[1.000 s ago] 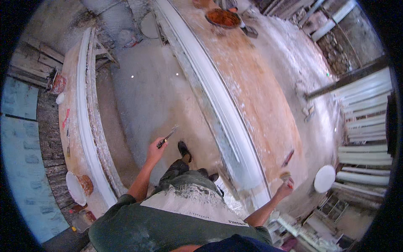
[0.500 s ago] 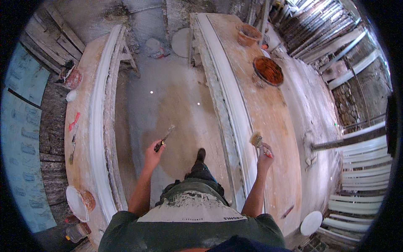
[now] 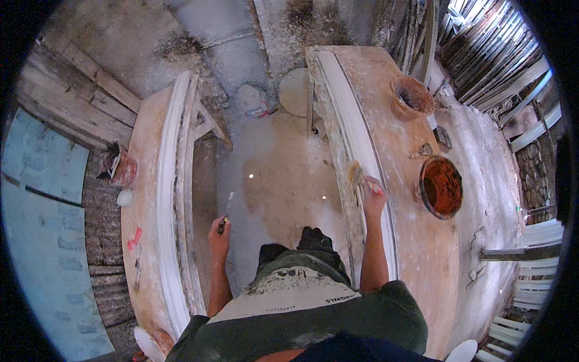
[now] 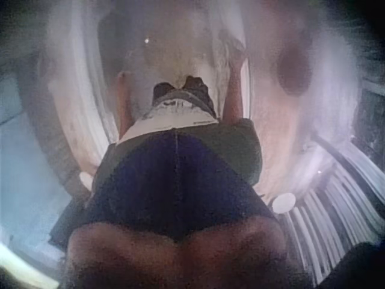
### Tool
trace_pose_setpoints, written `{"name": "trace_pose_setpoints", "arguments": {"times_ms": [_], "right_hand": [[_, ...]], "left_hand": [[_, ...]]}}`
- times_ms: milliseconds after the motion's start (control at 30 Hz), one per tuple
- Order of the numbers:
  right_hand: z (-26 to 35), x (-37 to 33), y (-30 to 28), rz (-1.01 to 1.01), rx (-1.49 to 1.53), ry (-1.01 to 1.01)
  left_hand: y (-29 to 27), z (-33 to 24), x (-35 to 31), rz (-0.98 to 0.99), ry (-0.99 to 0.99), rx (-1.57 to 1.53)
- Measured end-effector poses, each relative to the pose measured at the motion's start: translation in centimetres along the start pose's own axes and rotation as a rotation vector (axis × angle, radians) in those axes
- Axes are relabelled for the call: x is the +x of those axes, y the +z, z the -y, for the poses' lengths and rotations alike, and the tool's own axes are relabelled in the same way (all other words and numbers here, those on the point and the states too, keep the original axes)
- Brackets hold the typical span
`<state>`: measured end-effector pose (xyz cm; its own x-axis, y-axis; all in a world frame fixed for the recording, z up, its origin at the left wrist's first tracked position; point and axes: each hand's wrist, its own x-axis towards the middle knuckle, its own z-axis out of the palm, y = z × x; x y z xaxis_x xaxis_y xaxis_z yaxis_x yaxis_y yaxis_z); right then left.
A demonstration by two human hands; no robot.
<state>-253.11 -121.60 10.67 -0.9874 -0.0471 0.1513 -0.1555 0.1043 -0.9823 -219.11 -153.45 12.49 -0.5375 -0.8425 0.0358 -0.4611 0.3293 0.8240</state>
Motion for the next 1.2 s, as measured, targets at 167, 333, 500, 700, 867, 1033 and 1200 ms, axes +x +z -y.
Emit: {"name": "trace_pose_setpoints", "arguments": {"times_ms": [167, 333, 500, 700, 867, 1033, 1200], "right_hand": [[2.7, 11.8, 8.0, 0.052, -0.028, -0.078], [-4.3, 20.5, 12.0, -0.21, 0.003, 0.044], [-8.5, 26.9, 16.5, -0.522, 0.177, 0.244], [-13.2, 39.4, 25.5, -0.617, 0.309, 0.228], [-17.0, 53.1, 34.7, -0.631, 0.266, 0.076], [-14.4, 62.7, 40.0, -0.347, 0.491, 0.266], [-9.0, 58.7, 40.3, -0.215, -0.089, 0.078]], "left_hand": [[4.5, 3.2, 10.2, 0.014, -0.076, -0.088], [9.9, 3.3, 21.1, 0.051, -0.111, -0.054], [14.5, 2.6, 37.7, 0.023, 0.068, -0.039], [20.1, -7.4, 55.7, 0.166, 0.209, -0.065], [25.1, -14.1, 64.2, 0.298, 0.189, -0.059], [30.8, -14.5, 68.4, 0.326, 0.21, -0.031], [32.9, -14.5, 71.4, 0.422, 0.109, -0.026]]}}
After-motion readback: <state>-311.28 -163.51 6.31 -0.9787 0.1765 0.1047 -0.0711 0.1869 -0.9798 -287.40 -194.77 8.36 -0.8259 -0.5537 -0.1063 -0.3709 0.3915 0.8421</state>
